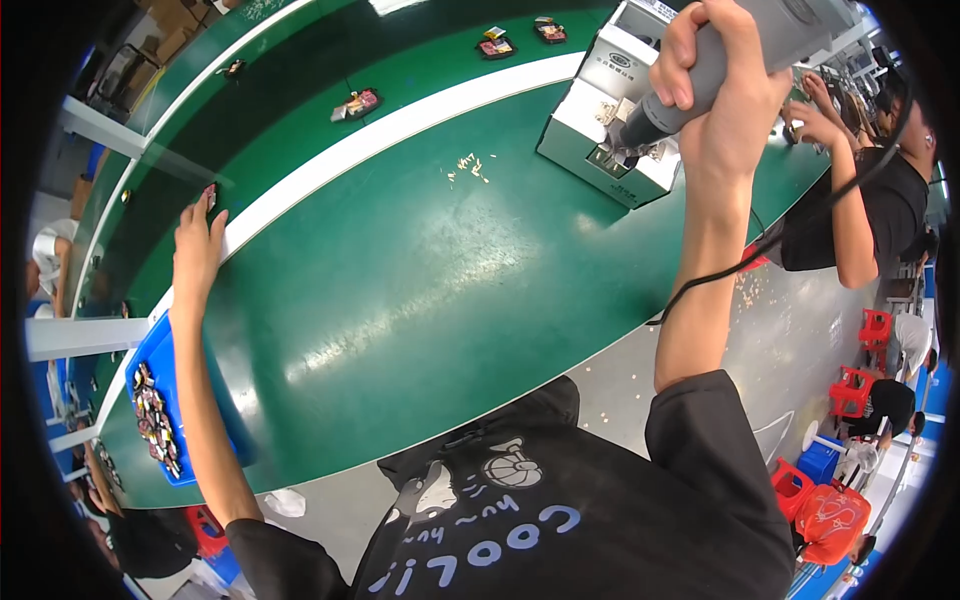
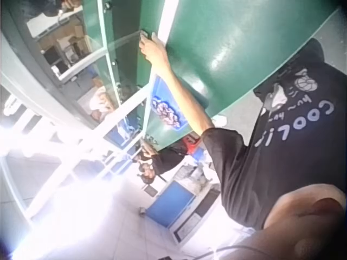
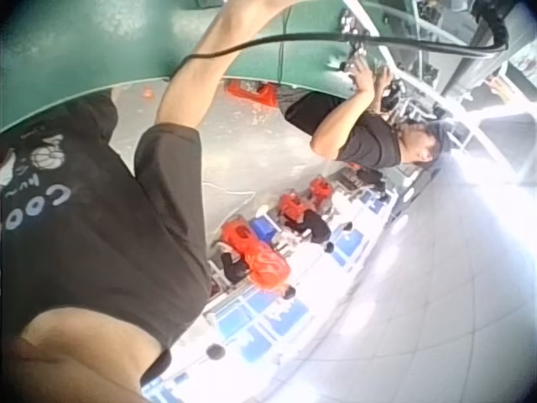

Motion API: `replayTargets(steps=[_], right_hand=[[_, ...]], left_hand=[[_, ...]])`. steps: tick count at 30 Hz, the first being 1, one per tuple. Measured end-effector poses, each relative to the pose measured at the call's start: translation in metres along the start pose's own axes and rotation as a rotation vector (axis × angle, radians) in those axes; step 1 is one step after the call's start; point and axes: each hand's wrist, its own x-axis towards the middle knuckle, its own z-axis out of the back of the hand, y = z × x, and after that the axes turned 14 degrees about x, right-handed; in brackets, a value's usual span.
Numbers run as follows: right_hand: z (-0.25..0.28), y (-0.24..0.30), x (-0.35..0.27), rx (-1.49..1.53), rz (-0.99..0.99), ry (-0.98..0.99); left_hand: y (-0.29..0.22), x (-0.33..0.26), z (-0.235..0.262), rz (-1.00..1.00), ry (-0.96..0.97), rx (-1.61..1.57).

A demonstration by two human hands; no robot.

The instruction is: Assembling electronic components using an electric screwdriver on a factory production line.

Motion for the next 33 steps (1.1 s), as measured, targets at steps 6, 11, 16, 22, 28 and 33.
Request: replayTargets(steps=[6, 11, 16, 22, 28, 33], right_hand=[[0.021, -0.021, -0.004, -0.037, -0.179, 0.112], [0.004, -0.015, -0.066, 0.048, -0.179, 0.137], [-0.002, -0.009, -0.109, 0.201, -0.207, 0.287], [-0.013, -0.004, -0.134, 0.308, -0.369, 0.332], [-0.023, -0.015, -0.142, 0.304, -0.383, 0.425], [-0.033, -0.034, -0.142, 0.356, -0.393, 0.433]], left_hand=[[0.002, 0.014, -0.017, -0.032, -0.193, -0.135], [-0.017, 0.012, 0.002, -0.2, -0.263, -0.276], [-0.117, -0.076, 0.083, -0.246, -0.165, -0.453], [-0.177, -0.166, 0.126, -0.284, -0.014, -0.6], [-0.183, -0.173, 0.124, -0.466, -0.143, -0.486], [-0.191, -0.176, 0.107, -0.549, -0.411, -0.301]])
